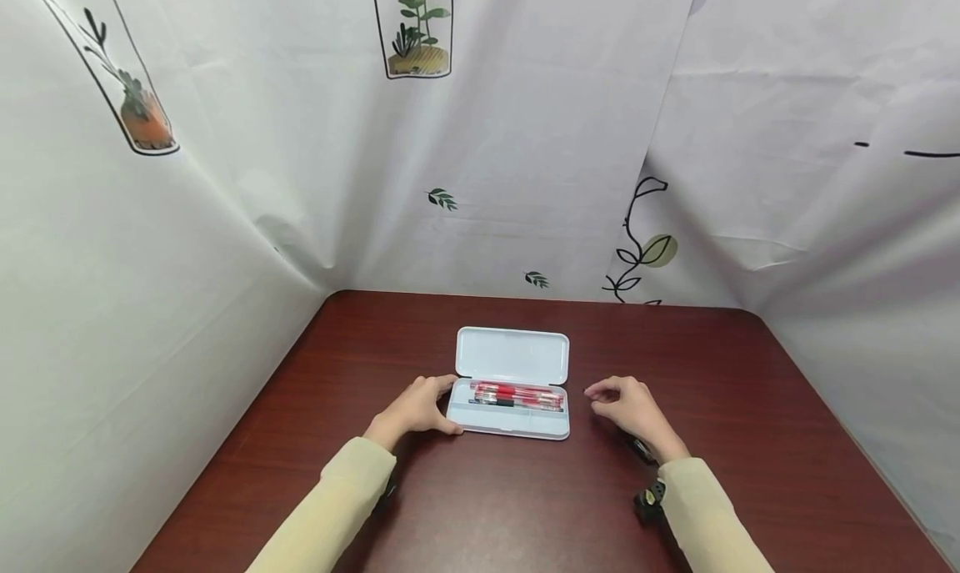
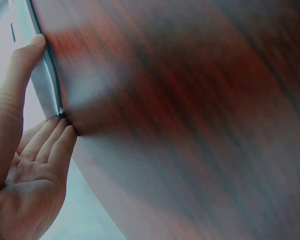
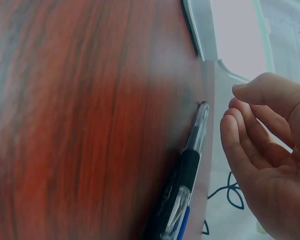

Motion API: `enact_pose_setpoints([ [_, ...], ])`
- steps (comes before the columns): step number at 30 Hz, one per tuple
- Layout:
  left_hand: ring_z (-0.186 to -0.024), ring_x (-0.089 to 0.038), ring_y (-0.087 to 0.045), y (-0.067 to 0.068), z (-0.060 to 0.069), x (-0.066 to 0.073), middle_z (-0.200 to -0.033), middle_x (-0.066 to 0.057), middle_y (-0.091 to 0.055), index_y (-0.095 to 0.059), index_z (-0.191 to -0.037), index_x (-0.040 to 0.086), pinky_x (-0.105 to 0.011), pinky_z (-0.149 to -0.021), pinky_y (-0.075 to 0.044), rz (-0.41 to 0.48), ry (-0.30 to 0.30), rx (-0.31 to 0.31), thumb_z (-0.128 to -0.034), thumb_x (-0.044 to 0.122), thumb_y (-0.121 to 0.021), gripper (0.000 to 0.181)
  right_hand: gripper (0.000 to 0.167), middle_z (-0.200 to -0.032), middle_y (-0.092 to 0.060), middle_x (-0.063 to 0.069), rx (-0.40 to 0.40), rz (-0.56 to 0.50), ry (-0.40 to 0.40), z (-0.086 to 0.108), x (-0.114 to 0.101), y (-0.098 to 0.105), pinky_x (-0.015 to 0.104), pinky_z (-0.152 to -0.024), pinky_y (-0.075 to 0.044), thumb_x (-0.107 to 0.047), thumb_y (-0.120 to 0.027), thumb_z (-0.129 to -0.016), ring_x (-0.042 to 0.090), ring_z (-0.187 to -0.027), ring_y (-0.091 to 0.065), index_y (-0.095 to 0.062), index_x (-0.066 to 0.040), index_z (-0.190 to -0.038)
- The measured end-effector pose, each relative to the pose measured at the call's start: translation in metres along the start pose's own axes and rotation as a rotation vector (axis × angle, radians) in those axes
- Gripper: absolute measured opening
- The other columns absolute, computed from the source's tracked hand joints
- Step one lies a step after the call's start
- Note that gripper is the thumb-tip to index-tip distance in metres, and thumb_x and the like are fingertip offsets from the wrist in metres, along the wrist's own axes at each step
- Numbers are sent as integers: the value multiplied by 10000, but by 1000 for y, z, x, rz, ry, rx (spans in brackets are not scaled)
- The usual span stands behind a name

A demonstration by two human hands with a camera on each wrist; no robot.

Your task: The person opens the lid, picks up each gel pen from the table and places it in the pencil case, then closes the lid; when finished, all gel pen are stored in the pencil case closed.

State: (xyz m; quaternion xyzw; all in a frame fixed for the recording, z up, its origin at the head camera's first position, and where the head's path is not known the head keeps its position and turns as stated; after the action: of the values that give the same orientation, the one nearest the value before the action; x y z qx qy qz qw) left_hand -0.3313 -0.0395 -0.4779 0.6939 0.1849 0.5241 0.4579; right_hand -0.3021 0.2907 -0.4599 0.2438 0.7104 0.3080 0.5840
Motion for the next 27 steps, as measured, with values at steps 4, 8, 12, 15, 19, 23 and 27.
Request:
enact_pose_setpoints([
  [4, -1002, -196, -617, 0, 0, 1, -1201, -94, -670, -588, -1314, 56, -382, -936, -499, 1, -1, -2, -607, 297, -935, 824, 162, -901, -705, 59, -9, 7, -20, 3, 4, 2, 220, -621, -475, -63, -718, -834, 78, -736, -573, -753, -45, -991],
  [8, -1004, -201, -617, -1, 0, 1, -1210, -104, -665, -585, -1317, 50, -388, -935, -500, 0, 3, -3, -604, 303, -937, 835, 152, -897, -697, 48, -11, 21, -39, 6, 8, 5, 217, -656, -486, -88, -729, -843, 97, -758, -586, -751, -48, -988],
  [12, -1003, -206, -616, 0, 0, 0, -1208, -106, -665, -585, -1318, 47, -392, -933, -500, 2, 10, -1, -600, 303, -939, 841, 154, -906, -696, 54, -13, 14, -49, 8, 10, 8, 218, -669, -495, -108, -739, -845, 103, -768, -592, -751, -51, -987],
  [15, -1002, -206, -617, 0, 1, 1, -1204, -101, -667, -586, -1318, 53, -387, -935, -499, -2, 12, -3, -600, 300, -939, 837, 160, -904, -699, 54, -15, 2, -61, 10, 13, 10, 215, -667, -493, -108, -740, -841, 93, -766, -591, -750, -52, -990],
  [19, -999, -209, -622, -1, 1, 2, -1197, -100, -671, -590, -1312, 52, -388, -931, -502, -9, 6, -3, -601, 303, -938, 831, 168, -888, -701, 48, -21, -7, -71, 14, 18, 13, 215, -663, -493, -85, -733, -835, 82, -757, -594, -747, -45, -998],
  [23, -1010, -209, -620, -1, 0, 0, -1208, -102, -667, -588, -1314, 48, -391, -937, -499, 1, 5, -3, -602, 302, -938, 833, 183, -890, -709, 57, -18, -9, -69, 18, 22, 16, 219, -659, -499, -58, -722, -826, 69, -753, -608, -745, -28, -1005],
  [27, -1013, -206, -616, 1, 0, 0, -1218, -107, -662, -584, -1319, 44, -390, -936, -498, 8, 6, 0, -602, 302, -937, 840, 191, -902, -723, 62, -11, 1, -61, 21, 25, 20, 213, -655, -504, -75, -735, -830, 48, -753, -617, -746, -31, -1015],
])
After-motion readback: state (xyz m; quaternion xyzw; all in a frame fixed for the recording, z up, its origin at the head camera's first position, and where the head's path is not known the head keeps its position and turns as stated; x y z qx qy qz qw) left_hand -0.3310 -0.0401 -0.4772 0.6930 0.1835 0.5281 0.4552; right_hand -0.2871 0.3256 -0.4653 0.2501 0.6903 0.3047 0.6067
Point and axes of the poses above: each hand's wrist, its own z-axis away from the middle knuckle, its own y-axis out of the back of the hand, x = y × z, the point moved 7 cm from there along -z, towards the middle knuckle
